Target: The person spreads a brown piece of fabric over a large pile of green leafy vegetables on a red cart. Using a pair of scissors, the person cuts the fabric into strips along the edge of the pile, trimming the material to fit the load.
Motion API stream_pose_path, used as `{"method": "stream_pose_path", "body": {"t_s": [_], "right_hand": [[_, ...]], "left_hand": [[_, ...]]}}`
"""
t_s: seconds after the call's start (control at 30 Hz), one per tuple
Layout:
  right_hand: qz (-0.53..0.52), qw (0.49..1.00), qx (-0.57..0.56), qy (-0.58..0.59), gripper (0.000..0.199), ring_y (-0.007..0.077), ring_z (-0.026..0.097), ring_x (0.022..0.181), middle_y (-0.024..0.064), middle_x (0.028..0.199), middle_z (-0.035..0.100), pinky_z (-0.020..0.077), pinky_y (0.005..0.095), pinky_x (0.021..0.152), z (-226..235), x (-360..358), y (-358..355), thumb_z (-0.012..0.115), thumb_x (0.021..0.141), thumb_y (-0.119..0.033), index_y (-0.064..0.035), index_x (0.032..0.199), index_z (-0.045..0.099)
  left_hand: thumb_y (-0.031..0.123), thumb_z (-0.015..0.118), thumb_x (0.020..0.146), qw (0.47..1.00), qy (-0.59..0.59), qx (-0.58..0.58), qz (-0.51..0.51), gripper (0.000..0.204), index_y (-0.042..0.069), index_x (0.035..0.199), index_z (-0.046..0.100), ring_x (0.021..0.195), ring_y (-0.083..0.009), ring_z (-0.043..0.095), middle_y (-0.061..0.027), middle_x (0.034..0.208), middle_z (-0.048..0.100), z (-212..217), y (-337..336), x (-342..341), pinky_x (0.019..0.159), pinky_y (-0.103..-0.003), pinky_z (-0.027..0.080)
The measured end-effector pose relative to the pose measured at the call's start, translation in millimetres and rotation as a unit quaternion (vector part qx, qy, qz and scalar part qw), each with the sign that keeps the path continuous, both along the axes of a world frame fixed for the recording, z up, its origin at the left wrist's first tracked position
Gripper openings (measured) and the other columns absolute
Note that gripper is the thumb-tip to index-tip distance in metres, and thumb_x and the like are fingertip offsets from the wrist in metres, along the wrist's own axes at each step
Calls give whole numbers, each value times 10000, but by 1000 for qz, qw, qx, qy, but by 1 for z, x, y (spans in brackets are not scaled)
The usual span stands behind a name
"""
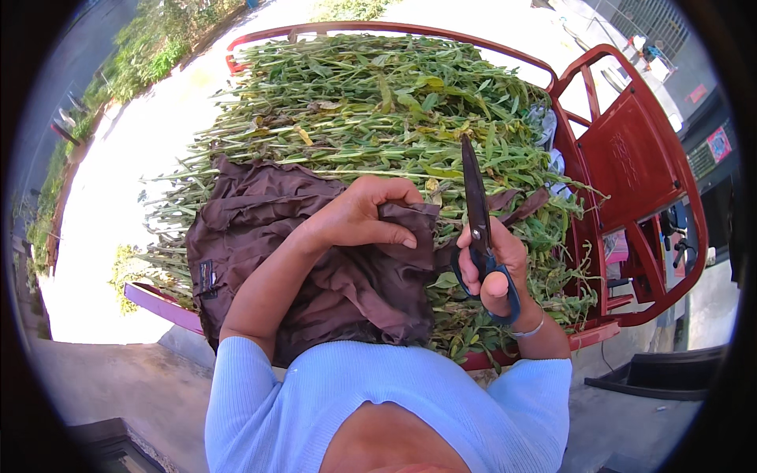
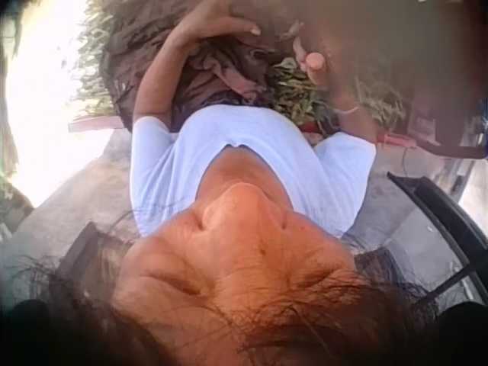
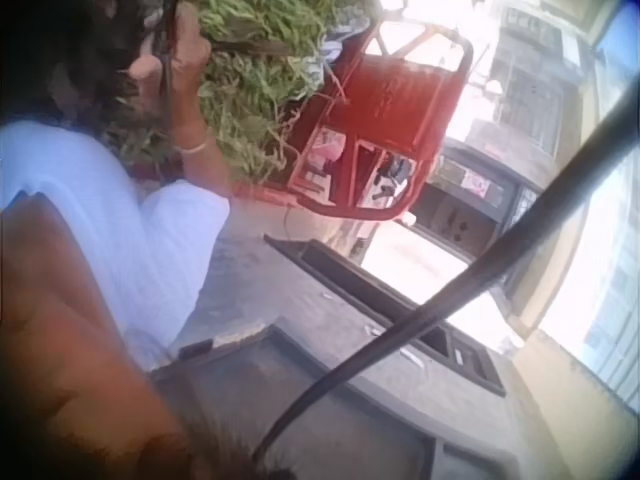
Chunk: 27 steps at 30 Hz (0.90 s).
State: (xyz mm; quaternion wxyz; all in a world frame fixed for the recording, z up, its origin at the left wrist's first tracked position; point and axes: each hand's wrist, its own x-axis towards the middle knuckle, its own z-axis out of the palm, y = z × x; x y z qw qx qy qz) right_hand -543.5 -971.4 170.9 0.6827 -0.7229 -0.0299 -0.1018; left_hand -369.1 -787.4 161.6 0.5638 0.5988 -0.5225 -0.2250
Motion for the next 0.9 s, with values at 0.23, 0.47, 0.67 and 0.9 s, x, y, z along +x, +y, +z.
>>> {"method": "stream_pose_path", "body": {"t_s": [0.23, 0.47, 0.67, 0.9], "right_hand": [[-108, 925, -334, -145, 581, 166, 494, 501, 71, 635, 490, 401, 283, 483, 44, -42, -32, 778, 731, -467, -18, 1016, 543], [-383, 844, -374, 29, 394, 129, 488, 513, 39, 603, 498, 408, 277, 490, 4, -167, -27, 805, 731, -187, -18, 1006, 578], [-489, 836, -224, 107, 300, 32, 426, 461, -43, 588, 475, 313, 196, 423, -63, -267, 15, 675, 868, -220, -18, 1052, 552], [-505, 834, -195, 112, 288, 37, 399, 548, -45, 639, 444, 306, 207, 485, -66, -266, 42, 681, 858, -188, -8, 1050, 563]], "left_hand": [[73, 669, 830, 943, -250, -34, 220, 175, 23, 992, 627, 733, -247, 632, -108, 820, 643, 1, -5, -5, 670, -302, 482], [70, 651, 821, 908, -345, -29, 235, 159, 9, 966, 627, 769, -339, 625, -152, 866, 643, -7, -10, 12, 678, -358, 484], [117, 692, 778, 899, -334, -58, 278, 165, 8, 893, 648, 762, -352, 619, -159, 813, 638, 0, -5, 31, 657, -378, 470], [291, 686, 800, 827, -383, -141, 386, 212, 87, 849, 707, 762, -315, 638, -108, 800, 662, 18, -29, 77, 654, -407, 498]]}}
